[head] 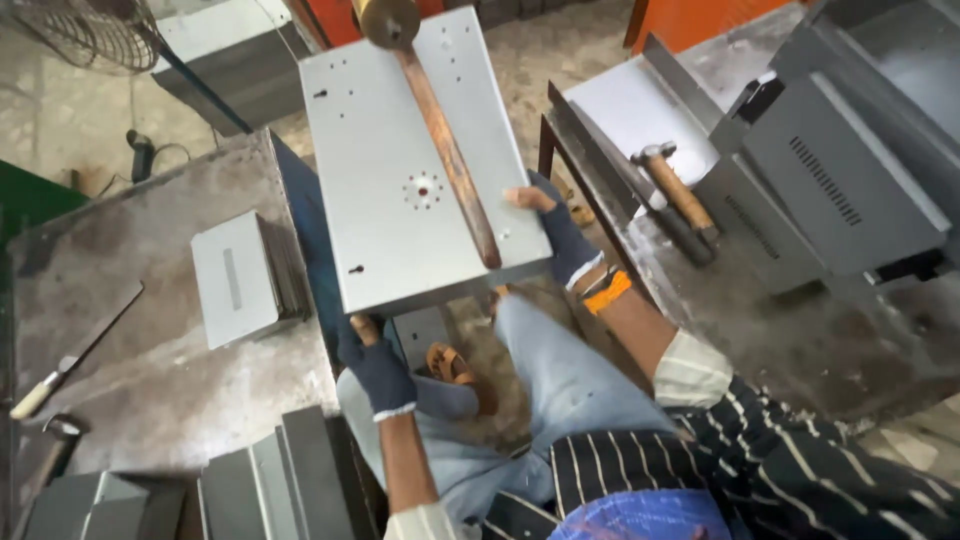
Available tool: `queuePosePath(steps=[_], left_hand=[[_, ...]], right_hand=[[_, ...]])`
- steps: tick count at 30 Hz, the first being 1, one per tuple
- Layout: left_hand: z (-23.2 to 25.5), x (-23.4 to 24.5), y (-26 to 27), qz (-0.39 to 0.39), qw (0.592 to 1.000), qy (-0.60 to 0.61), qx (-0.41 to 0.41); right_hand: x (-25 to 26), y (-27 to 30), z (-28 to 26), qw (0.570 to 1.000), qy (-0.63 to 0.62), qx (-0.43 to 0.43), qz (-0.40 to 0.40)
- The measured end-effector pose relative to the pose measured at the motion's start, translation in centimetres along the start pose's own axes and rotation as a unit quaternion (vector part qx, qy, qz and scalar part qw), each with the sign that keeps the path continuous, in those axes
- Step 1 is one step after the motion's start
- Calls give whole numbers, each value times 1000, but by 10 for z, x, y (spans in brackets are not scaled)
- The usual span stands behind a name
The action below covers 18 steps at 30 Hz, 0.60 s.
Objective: The person sits between two work tables and bends sheet metal panels using a manual sheet metal bender. They place each panel into the bender, pull the lever down to press a bend along the edge, reposition the panel, and hammer flanges, working through multiple panels one at a time.
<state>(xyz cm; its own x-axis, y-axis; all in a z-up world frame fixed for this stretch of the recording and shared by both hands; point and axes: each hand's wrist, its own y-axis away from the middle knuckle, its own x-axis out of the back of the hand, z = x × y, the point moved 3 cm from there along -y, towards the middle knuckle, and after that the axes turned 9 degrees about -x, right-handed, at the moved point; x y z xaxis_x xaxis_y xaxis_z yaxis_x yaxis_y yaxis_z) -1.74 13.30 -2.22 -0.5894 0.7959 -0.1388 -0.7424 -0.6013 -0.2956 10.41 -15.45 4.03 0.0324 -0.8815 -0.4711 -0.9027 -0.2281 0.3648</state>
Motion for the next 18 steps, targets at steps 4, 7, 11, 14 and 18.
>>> queuePosePath(steps=[4,7,11,14,18], left_hand=[[6,4,-14,37,999,36,13],[-5,18,-27,-8,997,77,-28],[25,0,-13,-3,996,91,-4],[30,-26,0,-47,994,65,-75],[59,-91,38,-43,998,17,-31]], right_hand=[[-3,-14,16,998,-15,45,-47],[-4,-32,39,995,-75,48,-41],[28,-55,52,991,0,131,-33],[38,-20,15,998,-19,64,16],[92,13,7,974,-205,-2,-94]])
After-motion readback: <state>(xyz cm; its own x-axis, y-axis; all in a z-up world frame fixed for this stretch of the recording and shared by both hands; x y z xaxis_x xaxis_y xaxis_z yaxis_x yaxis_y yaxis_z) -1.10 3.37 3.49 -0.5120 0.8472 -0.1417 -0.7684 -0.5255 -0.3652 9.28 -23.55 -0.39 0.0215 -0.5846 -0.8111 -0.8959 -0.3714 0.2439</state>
